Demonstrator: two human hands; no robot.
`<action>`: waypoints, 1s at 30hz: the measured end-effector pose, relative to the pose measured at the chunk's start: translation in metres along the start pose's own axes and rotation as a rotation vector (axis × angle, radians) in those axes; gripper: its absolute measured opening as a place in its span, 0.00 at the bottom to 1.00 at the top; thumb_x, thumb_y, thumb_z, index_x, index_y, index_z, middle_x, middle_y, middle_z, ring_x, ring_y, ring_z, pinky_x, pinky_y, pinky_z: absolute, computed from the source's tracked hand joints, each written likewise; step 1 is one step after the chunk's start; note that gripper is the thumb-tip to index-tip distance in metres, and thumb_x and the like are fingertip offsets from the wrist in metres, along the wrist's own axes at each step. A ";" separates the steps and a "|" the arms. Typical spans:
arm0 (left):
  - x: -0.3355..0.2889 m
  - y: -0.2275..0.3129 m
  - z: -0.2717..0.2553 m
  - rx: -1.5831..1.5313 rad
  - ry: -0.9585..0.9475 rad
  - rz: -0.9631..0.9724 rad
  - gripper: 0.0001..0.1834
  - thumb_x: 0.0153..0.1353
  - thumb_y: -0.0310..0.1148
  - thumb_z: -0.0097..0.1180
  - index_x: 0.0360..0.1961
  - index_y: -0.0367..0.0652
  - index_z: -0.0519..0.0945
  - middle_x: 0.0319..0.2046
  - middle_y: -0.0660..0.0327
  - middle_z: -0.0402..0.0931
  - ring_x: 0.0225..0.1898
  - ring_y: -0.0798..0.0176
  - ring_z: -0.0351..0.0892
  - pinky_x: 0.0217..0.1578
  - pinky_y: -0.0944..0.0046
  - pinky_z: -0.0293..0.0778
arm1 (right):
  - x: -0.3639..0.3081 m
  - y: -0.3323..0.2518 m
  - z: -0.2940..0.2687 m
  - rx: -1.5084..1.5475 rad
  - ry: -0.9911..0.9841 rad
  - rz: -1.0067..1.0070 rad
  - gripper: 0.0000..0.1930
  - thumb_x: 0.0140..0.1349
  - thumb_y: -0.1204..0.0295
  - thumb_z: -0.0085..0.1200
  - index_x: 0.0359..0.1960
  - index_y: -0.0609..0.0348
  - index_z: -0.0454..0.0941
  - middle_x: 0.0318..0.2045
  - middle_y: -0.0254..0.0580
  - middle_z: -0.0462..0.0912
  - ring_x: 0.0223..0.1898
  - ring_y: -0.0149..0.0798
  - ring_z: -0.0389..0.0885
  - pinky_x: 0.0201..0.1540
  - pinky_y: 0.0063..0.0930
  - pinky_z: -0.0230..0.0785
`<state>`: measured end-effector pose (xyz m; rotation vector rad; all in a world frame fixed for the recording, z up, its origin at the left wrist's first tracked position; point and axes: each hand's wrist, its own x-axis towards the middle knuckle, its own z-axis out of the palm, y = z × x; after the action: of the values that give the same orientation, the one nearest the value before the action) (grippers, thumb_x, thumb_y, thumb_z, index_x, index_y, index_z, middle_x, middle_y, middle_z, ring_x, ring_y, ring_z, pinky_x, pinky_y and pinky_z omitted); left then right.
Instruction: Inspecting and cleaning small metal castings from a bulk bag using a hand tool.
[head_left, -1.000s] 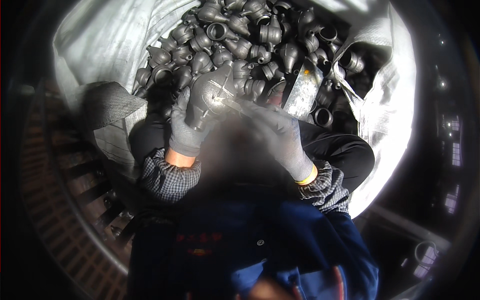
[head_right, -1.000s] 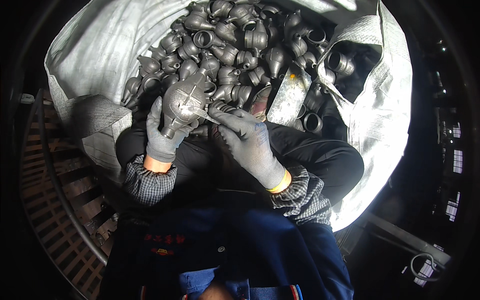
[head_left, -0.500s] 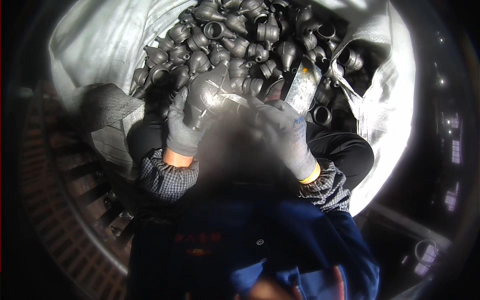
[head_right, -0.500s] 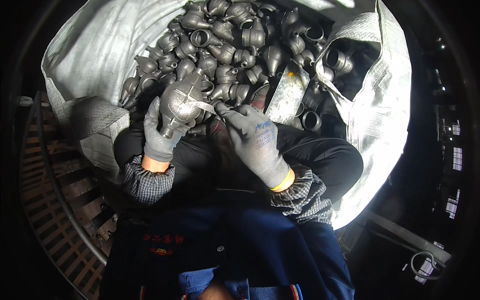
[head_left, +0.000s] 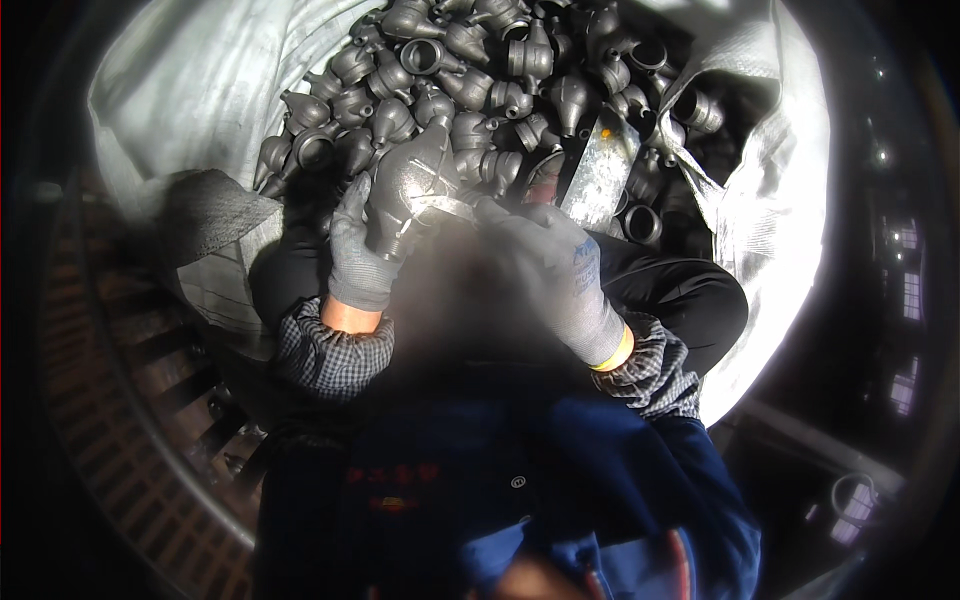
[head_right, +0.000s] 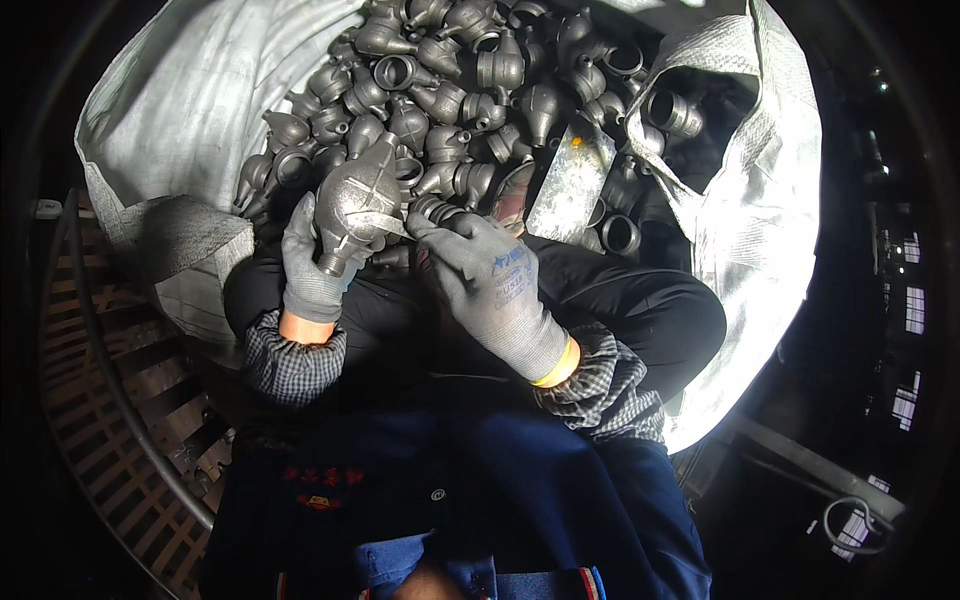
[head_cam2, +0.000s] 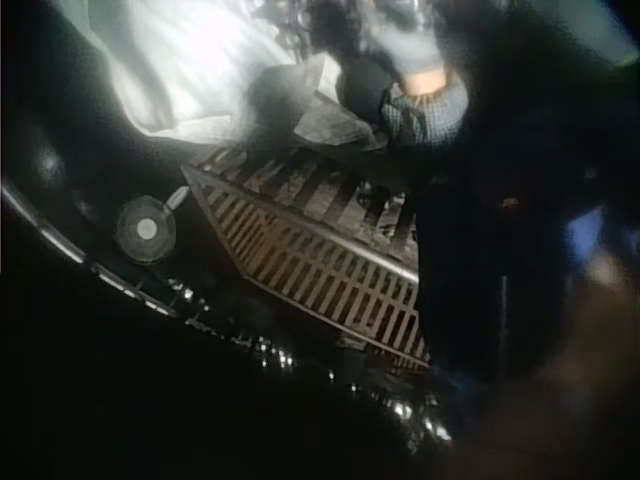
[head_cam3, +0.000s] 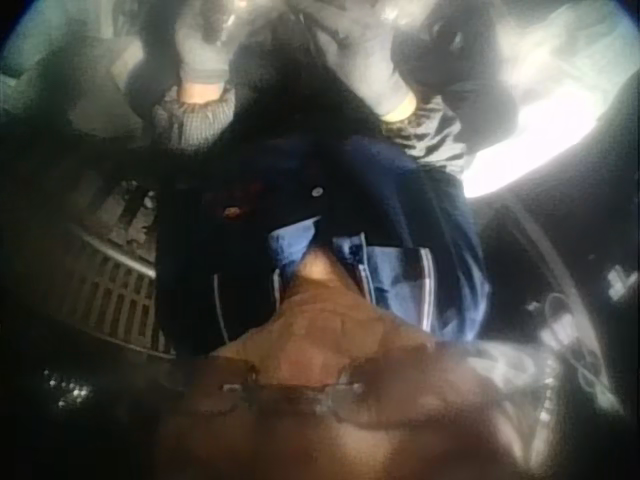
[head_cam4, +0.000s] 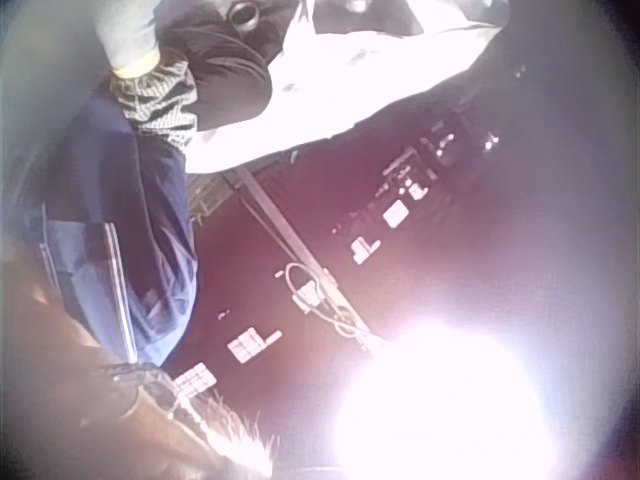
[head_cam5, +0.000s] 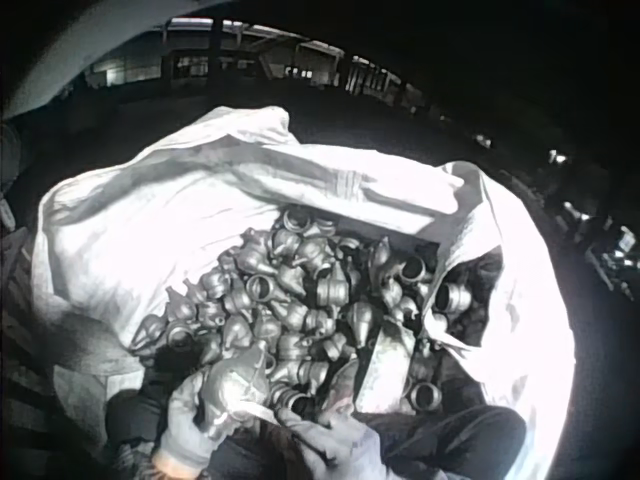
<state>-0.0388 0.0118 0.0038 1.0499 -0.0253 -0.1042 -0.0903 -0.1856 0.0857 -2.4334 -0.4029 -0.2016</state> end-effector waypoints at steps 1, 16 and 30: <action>0.000 -0.002 -0.003 0.053 0.005 -0.001 0.22 0.68 0.45 0.37 0.50 0.34 0.68 0.44 0.47 0.74 0.38 0.48 0.80 0.31 0.54 0.80 | 0.000 -0.001 0.001 -0.006 0.003 -0.017 0.20 0.50 0.79 0.55 0.48 0.57 0.77 0.29 0.46 0.77 0.30 0.45 0.77 0.32 0.33 0.69; 0.005 -0.010 -0.013 -0.383 0.029 -0.170 0.23 0.68 0.45 0.38 0.50 0.36 0.68 0.43 0.46 0.75 0.39 0.46 0.79 0.31 0.51 0.79 | -0.004 0.005 0.010 0.151 -0.003 0.102 0.19 0.51 0.81 0.52 0.48 0.63 0.76 0.28 0.45 0.76 0.29 0.43 0.76 0.35 0.30 0.69; 0.005 0.003 -0.002 -0.555 0.092 -0.305 0.22 0.67 0.44 0.39 0.49 0.34 0.68 0.41 0.46 0.75 0.36 0.48 0.81 0.30 0.52 0.81 | -0.003 0.009 0.012 0.332 0.040 0.129 0.17 0.53 0.81 0.52 0.46 0.59 0.78 0.28 0.45 0.77 0.30 0.43 0.79 0.34 0.28 0.70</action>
<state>-0.0331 0.0143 0.0049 0.4963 0.2366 -0.3196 -0.0899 -0.1853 0.0703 -2.1160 -0.2382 -0.1168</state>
